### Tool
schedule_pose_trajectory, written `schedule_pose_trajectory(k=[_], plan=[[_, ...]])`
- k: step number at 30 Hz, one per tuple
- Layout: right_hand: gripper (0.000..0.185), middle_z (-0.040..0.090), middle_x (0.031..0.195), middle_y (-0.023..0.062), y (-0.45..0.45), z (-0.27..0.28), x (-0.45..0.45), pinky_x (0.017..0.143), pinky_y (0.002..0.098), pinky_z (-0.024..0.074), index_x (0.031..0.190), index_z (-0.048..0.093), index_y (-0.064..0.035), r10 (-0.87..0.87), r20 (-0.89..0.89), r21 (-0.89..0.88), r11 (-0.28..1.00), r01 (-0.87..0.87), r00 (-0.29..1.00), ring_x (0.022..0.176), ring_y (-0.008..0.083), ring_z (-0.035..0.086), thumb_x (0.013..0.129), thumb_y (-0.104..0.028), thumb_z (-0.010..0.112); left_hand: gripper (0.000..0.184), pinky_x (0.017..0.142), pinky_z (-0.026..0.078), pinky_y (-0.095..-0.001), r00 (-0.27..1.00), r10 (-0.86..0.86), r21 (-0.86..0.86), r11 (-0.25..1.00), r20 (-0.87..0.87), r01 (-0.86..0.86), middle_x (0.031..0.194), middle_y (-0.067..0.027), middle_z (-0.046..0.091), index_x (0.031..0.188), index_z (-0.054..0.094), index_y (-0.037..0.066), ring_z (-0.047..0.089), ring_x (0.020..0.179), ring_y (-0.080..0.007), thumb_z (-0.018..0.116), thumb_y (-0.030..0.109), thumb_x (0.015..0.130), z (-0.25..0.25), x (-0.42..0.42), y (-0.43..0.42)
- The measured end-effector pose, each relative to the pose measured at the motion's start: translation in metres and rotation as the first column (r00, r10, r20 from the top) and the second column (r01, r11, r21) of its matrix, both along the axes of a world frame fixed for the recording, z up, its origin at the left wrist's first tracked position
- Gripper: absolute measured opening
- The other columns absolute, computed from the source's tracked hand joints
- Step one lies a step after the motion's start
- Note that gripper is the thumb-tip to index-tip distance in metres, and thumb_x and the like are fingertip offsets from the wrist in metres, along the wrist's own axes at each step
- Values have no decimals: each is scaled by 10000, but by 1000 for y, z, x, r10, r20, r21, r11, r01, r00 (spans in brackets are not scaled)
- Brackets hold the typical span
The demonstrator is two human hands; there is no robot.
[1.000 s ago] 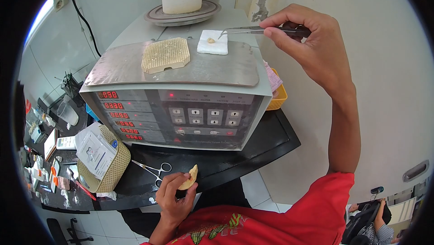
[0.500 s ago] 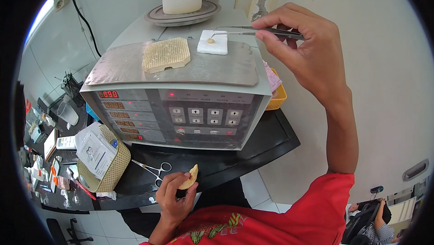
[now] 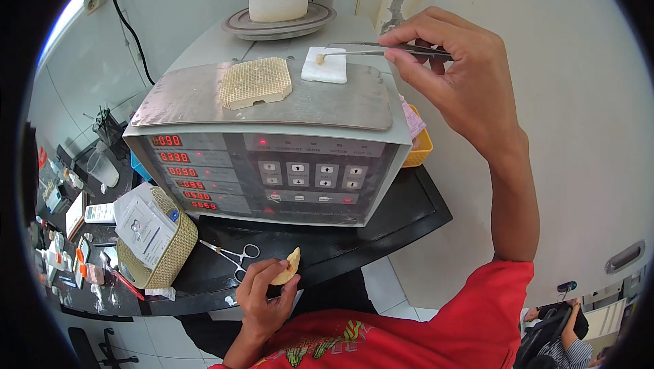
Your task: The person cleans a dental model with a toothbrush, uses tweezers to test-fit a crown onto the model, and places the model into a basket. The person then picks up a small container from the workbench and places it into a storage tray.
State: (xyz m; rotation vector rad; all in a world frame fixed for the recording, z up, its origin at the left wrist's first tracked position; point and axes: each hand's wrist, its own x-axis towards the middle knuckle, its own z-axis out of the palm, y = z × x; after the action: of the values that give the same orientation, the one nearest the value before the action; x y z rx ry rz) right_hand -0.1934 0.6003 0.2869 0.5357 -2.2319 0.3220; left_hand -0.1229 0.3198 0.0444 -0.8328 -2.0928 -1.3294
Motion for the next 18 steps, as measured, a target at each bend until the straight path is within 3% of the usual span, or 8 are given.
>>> schedule_pose_trajectory(k=[18], plan=[[90, 697, 849, 28, 1, 0, -8, 619, 224, 476, 952, 740, -11, -24, 32, -69, 997, 27, 999, 694, 85, 588, 884, -64, 716, 368, 630, 563, -317, 1000, 0, 5, 1000, -2, 0, 980, -134, 684, 1051, 669, 6, 694, 780, -247, 839, 5, 725, 1, 1, 0]])
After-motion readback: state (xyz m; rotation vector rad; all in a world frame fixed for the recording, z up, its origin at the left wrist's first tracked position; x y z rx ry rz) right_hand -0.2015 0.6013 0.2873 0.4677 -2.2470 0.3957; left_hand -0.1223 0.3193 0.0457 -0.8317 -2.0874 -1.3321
